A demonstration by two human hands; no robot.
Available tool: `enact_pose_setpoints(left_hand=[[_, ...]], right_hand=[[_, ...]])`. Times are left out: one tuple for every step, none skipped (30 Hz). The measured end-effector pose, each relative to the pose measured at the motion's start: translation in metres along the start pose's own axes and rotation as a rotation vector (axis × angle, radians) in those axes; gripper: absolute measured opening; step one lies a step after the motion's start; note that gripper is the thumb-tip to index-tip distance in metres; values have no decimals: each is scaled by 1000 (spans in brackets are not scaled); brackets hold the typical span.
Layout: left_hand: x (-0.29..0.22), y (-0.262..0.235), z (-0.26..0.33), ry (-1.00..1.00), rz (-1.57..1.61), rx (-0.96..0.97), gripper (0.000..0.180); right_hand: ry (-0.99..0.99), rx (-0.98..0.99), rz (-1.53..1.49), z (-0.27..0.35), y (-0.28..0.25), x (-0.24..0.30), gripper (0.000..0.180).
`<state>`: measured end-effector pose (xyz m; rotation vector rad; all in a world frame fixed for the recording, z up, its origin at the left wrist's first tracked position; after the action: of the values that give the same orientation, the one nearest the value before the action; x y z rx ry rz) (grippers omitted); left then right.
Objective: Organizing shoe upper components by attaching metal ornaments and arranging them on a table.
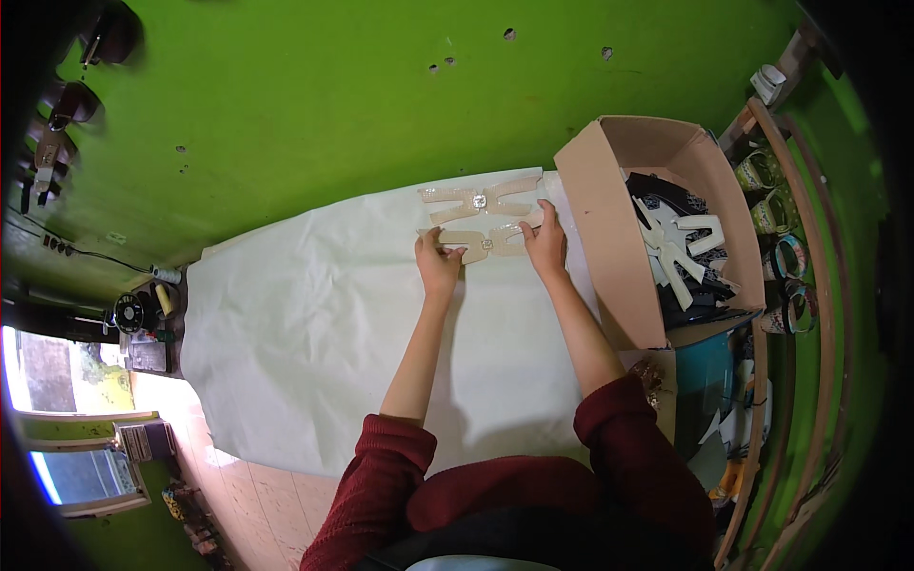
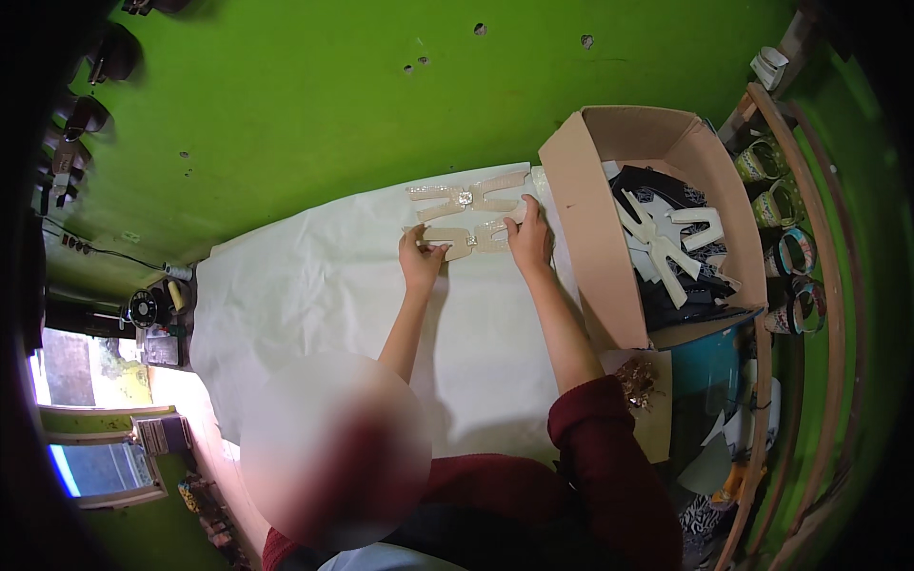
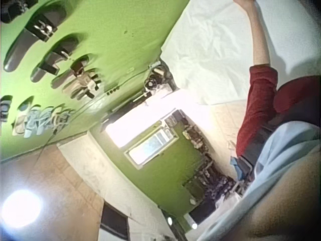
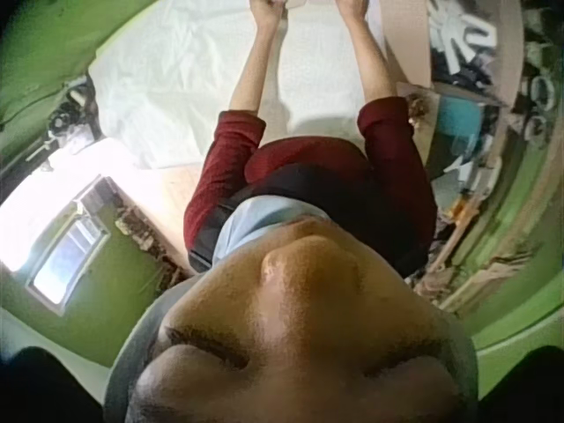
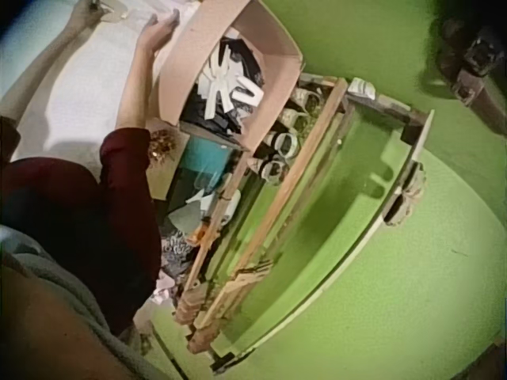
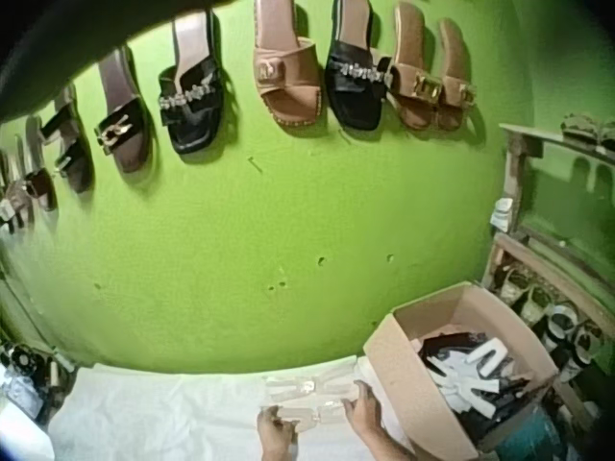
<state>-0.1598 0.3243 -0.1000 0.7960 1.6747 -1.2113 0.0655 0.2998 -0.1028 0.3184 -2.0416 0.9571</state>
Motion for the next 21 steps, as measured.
enact_pose_setpoints(left_hand=[[1, 1, -1, 17, -39, 19, 64], [3, 2, -1, 34, -78, 40, 59], [4, 3, -1, 31, -77, 43, 59], [3, 3, -1, 47, -84, 34, 57], [3, 3, -1, 64, -91, 25, 56], [4, 3, -1, 63, -91, 28, 56], [5, 3, 0, 64, -109, 21, 56], [6, 3, 0, 65, -127, 13, 56], [5, 3, 2, 64, -126, 17, 56], [3, 2, 2, 78, -135, 4, 56], [1, 1, 3, 91, -143, -9, 56], [0, 1, 3, 90, -143, -6, 56], [-1, 1, 3, 88, -162, 5, 57], [-2, 1, 2, 86, -182, 16, 57], [-3, 0, 2, 85, -181, 20, 57], [-3, 0, 1, 58, -187, 48, 57], [-2, 1, 1, 32, -194, 76, 57], [-1, 1, 2, 32, -193, 77, 57], [-1, 1, 3, 34, -186, 80, 58], [0, 0, 4, 35, -179, 83, 59], [3, -1, 4, 36, -180, 79, 59]], right_hand=[[27, 7, 24, 1, 0, -1, 48], [54, 14, 48, 2, -1, -3, 47], [56, 15, 52, 2, -2, -3, 47], [33, -2, 99, 3, -3, -1, 45], [11, -19, 146, 3, -5, 1, 43], [13, -19, 148, 4, -6, 2, 43], [28, -16, 181, 4, -7, 2, 43], [43, -13, 214, 5, -9, 3, 42], [45, -13, 217, 5, -10, 3, 42], [61, -10, 233, 5, -11, 3, 42], [76, -5, 248, 6, -12, 3, 41], [79, -5, 251, 5, -14, 2, 41], [89, 19, 275, 5, -13, 0, 41], [100, 43, 299, 4, -13, -2, 40], [102, 43, 302, 4, -15, -1, 40], [97, 60, 302, 3, -15, 0, 40], [93, 77, 302, 3, -15, 0, 40], [94, 76, 303, 2, -15, 0, 40], [88, 90, 332, 2, -13, -1, 40], [83, 104, 361, 2, -12, -2, 41], [81, 105, 357, 3, -10, 1, 41]])
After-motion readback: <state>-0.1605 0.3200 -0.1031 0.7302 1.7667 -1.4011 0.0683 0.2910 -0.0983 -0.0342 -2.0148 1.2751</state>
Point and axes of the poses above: each hand's wrist, its own z-axis away from the middle knuckle, its own y-axis out of the palm, x = y × z, the point moved 6 cm from there along -z, towards the middle knuckle, and after that the axes turned 13 degrees about -x, right-handed, at the moved point
